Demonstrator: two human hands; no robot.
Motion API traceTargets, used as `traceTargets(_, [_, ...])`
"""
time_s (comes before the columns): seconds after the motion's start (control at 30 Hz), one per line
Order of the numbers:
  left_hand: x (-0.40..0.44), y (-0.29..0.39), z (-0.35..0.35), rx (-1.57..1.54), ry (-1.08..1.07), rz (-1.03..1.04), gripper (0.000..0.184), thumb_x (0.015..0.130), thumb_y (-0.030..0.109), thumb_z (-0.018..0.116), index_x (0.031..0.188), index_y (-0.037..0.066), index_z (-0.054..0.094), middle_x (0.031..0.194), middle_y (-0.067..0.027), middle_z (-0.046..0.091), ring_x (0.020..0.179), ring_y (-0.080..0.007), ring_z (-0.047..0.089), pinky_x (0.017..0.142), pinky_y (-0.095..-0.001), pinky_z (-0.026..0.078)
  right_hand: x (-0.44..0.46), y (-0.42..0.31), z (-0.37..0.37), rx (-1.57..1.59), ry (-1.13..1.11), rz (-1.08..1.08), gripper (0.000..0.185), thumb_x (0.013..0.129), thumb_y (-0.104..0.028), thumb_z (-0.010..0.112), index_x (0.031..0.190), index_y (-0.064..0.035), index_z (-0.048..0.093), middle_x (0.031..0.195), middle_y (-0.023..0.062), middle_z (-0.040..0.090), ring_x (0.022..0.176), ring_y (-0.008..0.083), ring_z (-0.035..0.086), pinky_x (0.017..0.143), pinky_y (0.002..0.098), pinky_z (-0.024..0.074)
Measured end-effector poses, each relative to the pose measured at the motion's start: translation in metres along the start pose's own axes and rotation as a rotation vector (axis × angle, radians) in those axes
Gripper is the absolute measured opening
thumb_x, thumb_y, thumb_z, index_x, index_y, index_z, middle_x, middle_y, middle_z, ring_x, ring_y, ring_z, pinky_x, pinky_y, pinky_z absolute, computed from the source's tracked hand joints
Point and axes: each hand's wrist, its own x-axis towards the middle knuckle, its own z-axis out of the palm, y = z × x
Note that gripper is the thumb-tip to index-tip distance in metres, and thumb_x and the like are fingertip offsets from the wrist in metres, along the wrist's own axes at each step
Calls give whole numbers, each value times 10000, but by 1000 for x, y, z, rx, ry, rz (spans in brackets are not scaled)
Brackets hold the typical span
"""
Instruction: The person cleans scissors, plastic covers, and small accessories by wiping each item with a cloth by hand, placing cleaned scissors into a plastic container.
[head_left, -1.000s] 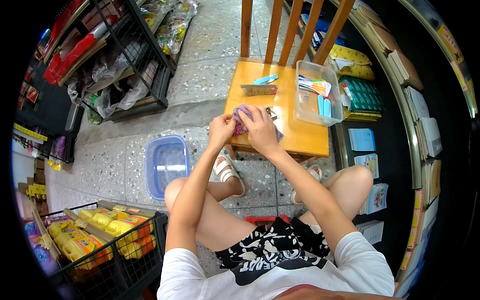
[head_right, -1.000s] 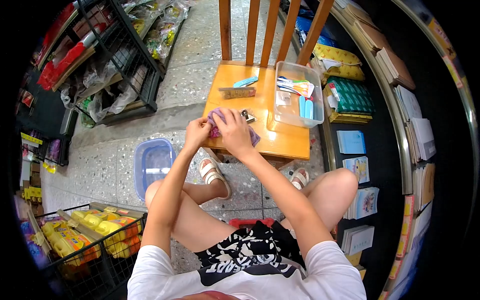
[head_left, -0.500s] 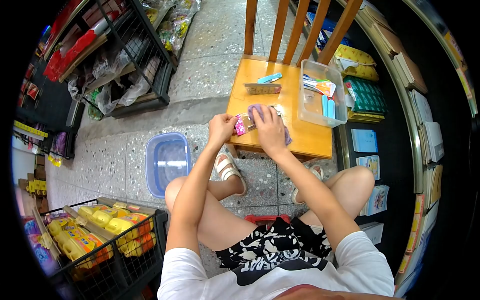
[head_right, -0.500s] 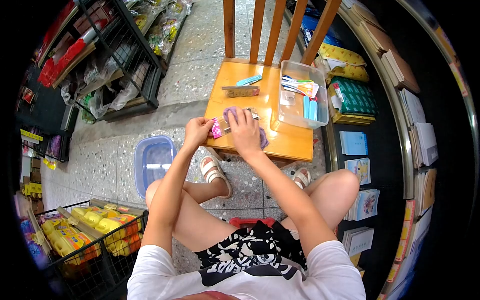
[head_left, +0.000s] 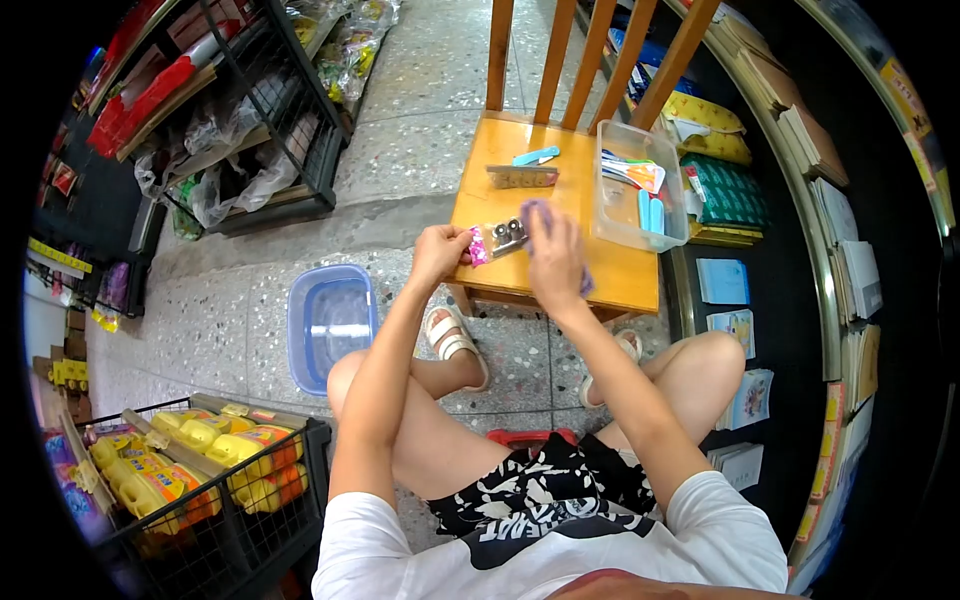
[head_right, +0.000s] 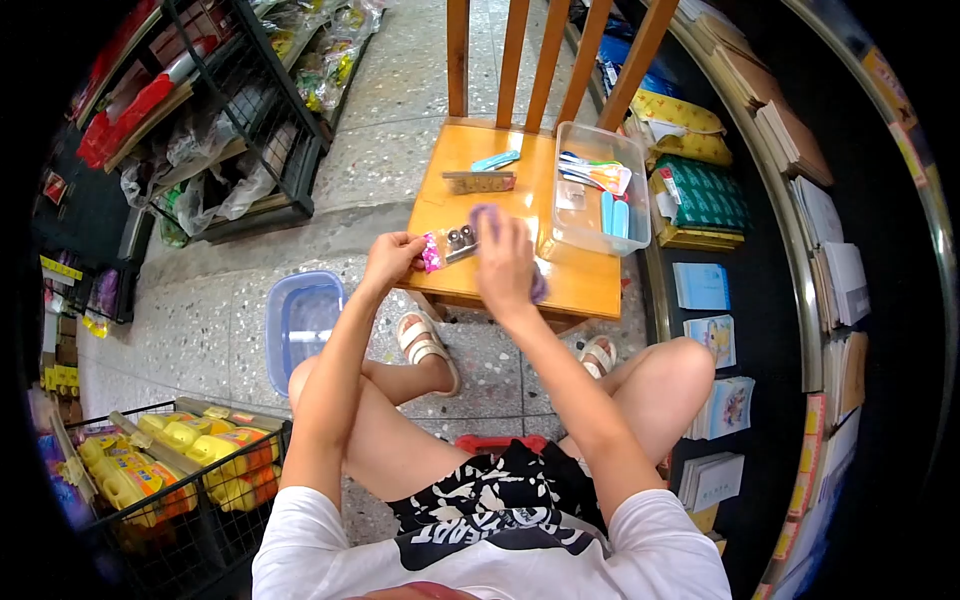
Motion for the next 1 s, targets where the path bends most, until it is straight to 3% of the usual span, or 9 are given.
traceTargets(0.07, [6,-6,0,-44,-33,-17,214,905,187,605,917,-14,679,724,-55,675,584,-100,624,514,-227,472,1,-26,-1,53,-39,-122,399,786,-35,539,1184,1,547,1213,141,499,1082,323,470,884,442,425])
traceTargets(0.3, [10,-17,-3,-207,-88,7,254,932,174,554,913,-58,655,814,-68,669,680,-117,631,612,-236,517,-3,-54,29,-21,-138,-138,275,812,-153,535,1055,-46,609,1141,66,531,1058,245,473,769,363,412])
traceTargets(0.4, [17,-24,1,-209,-59,-2,233,928,161,553,914,-47,657,800,-66,666,655,-116,621,606,-237,515,-6,-45,21,-52,-133,-277,267,802,-152,538,1029,-39,625,1110,62,544,1059,240,473,764,362,414])
traceTargets(0.63, [18,-27,0,-11,17,-18,216,927,157,553,910,-27,666,752,-40,659,614,-89,595,569,-221,483,-16,-33,7,-13,-239,-382,260,788,-154,549,995,-33,649,1075,29,552,1058,218,485,763,354,416])
traceTargets(1.0, [14,-24,1,-10,56,0,227,936,152,543,936,-38,669,765,-39,668,620,-90,603,580,-227,484,-26,-11,-25,220,-429,-317,311,749,-77,577,1050,-97,653,1140,11,563,1085,215,490,820,377,410])
